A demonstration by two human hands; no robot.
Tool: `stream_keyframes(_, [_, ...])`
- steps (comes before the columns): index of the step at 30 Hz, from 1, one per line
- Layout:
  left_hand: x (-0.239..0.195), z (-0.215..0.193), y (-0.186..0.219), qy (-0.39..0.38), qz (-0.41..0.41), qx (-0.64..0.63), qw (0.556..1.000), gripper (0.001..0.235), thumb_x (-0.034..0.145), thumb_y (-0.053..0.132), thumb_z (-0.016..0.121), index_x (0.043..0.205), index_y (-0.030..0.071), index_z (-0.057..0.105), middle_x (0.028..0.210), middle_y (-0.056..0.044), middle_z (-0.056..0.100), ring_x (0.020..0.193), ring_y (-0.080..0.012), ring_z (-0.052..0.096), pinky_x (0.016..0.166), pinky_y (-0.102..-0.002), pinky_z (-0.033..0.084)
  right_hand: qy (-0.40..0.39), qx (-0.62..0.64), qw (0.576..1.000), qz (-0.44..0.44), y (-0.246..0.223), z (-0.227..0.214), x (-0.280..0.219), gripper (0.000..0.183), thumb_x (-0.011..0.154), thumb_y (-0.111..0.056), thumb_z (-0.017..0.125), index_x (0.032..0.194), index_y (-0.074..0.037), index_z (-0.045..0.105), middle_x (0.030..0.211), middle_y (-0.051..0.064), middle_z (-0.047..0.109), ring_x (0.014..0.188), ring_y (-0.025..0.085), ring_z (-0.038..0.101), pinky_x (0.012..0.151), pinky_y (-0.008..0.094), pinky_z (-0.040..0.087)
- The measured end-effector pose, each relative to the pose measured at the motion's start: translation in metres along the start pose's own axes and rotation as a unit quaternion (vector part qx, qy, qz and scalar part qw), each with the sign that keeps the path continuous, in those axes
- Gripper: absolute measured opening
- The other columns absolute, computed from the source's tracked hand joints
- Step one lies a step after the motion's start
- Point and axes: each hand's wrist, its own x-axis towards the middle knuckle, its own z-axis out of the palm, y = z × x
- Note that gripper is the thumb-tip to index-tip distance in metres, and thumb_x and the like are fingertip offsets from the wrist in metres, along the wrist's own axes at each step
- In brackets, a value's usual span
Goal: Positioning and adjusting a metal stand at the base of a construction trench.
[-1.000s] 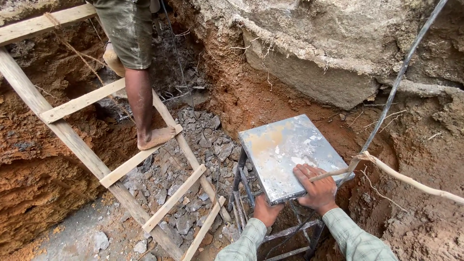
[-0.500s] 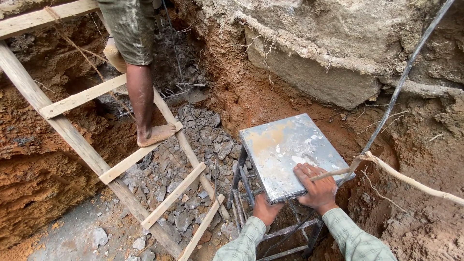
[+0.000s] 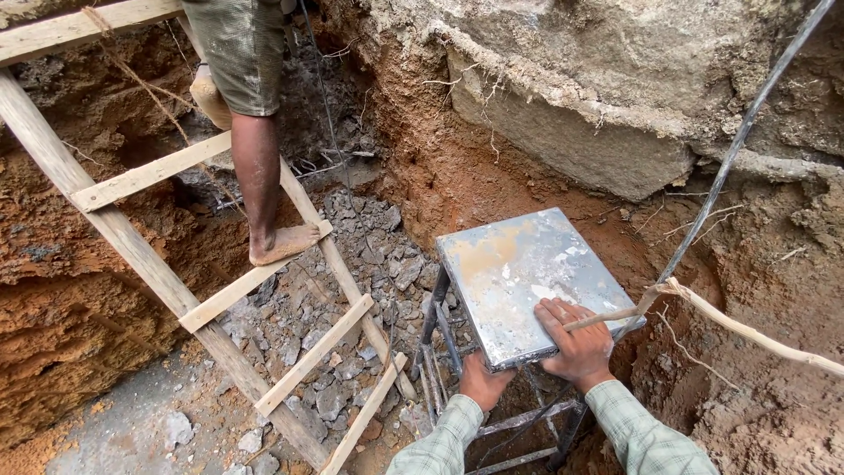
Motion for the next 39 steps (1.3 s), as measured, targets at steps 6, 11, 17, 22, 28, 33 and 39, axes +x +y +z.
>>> stream_keyframes(6, [0.0011, 0.0005, -0.0039, 0.004, 0.015, 0.003, 1.0, 0.034, 0.083, 0.007, 0.078, 0.116, 0.003, 0.073, 0.114, -0.014, 0.078, 0.102, -0.0225, 0.077, 0.101, -0.038, 0.058, 0.0, -0.001, 1.0, 0.001, -0.0003, -0.0002, -0.0002, 0.067, 0.053, -0.017, 0.068, 0.12, -0.02, 0.071, 0.125, 0.003, 0.072, 0.116, 0.023, 0.068, 0.105, 0.043, 0.052])
stream_keyframes(11, [-0.0002, -0.0003, -0.0017, 0.012, 0.027, 0.009, 1.0, 0.034, 0.081, 0.007, 0.079, 0.114, 0.002, 0.073, 0.113, -0.014, 0.078, 0.102, -0.0232, 0.077, 0.102, -0.039, 0.058, -0.003, -0.004, 1.0, 0.002, -0.0026, -0.0024, 0.0012, 0.068, 0.054, -0.017, 0.069, 0.121, -0.02, 0.071, 0.125, 0.002, 0.072, 0.117, 0.023, 0.068, 0.104, 0.043, 0.052])
stream_keyframes(17, [-0.0002, -0.0001, 0.0016, 0.011, 0.009, 0.003, 1.0, 0.032, 0.082, 0.009, 0.08, 0.113, 0.004, 0.073, 0.112, -0.013, 0.078, 0.102, -0.0234, 0.077, 0.103, -0.04, 0.057, -0.007, 0.001, 1.0, 0.002, -0.0013, -0.0013, 0.0014, 0.066, 0.054, -0.02, 0.071, 0.12, -0.019, 0.071, 0.125, 0.002, 0.071, 0.117, 0.023, 0.067, 0.106, 0.044, 0.051])
stream_keyframes(22, [0.0008, -0.0002, 0.0001, 0.007, 0.019, 0.005, 1.0, 0.033, 0.082, 0.009, 0.079, 0.114, 0.004, 0.073, 0.113, -0.012, 0.078, 0.103, -0.0231, 0.077, 0.103, -0.04, 0.057, -0.01, 0.0, 1.0, 0.002, -0.003, -0.0041, 0.0037, 0.066, 0.054, -0.021, 0.071, 0.12, -0.019, 0.071, 0.125, 0.003, 0.071, 0.117, 0.024, 0.067, 0.105, 0.045, 0.051])
stream_keyframes(28, [0.0005, -0.0002, -0.0016, 0.006, 0.016, 0.003, 1.0, 0.033, 0.082, 0.009, 0.079, 0.114, 0.004, 0.073, 0.113, -0.012, 0.078, 0.102, -0.0227, 0.076, 0.102, -0.04, 0.057, 0.005, -0.001, 1.0, -0.003, 0.0001, 0.0016, -0.0003, 0.064, 0.057, -0.021, 0.07, 0.121, -0.02, 0.071, 0.126, 0.002, 0.071, 0.116, 0.024, 0.067, 0.105, 0.045, 0.052])
stream_keyframes(33, [-0.0014, -0.0012, 0.0005, 0.009, 0.017, 0.009, 1.0, 0.033, 0.083, 0.01, 0.078, 0.114, 0.004, 0.074, 0.111, -0.013, 0.078, 0.099, -0.0233, 0.077, 0.102, -0.038, 0.058, 0.002, 0.001, 1.0, 0.0, -0.0021, -0.0015, 0.0008, 0.064, 0.056, -0.021, 0.069, 0.121, -0.02, 0.071, 0.126, 0.002, 0.071, 0.117, 0.023, 0.068, 0.106, 0.044, 0.051])
stream_keyframes(39, [-0.0021, -0.0024, 0.0024, 0.011, 0.017, 0.01, 1.0, 0.032, 0.082, 0.01, 0.079, 0.114, 0.004, 0.074, 0.111, -0.013, 0.078, 0.099, -0.0225, 0.077, 0.101, -0.038, 0.058, -0.002, -0.003, 1.0, 0.007, -0.0036, -0.0019, 0.0013, 0.065, 0.055, -0.02, 0.07, 0.12, -0.021, 0.071, 0.126, 0.0, 0.072, 0.118, 0.022, 0.068, 0.106, 0.043, 0.05])
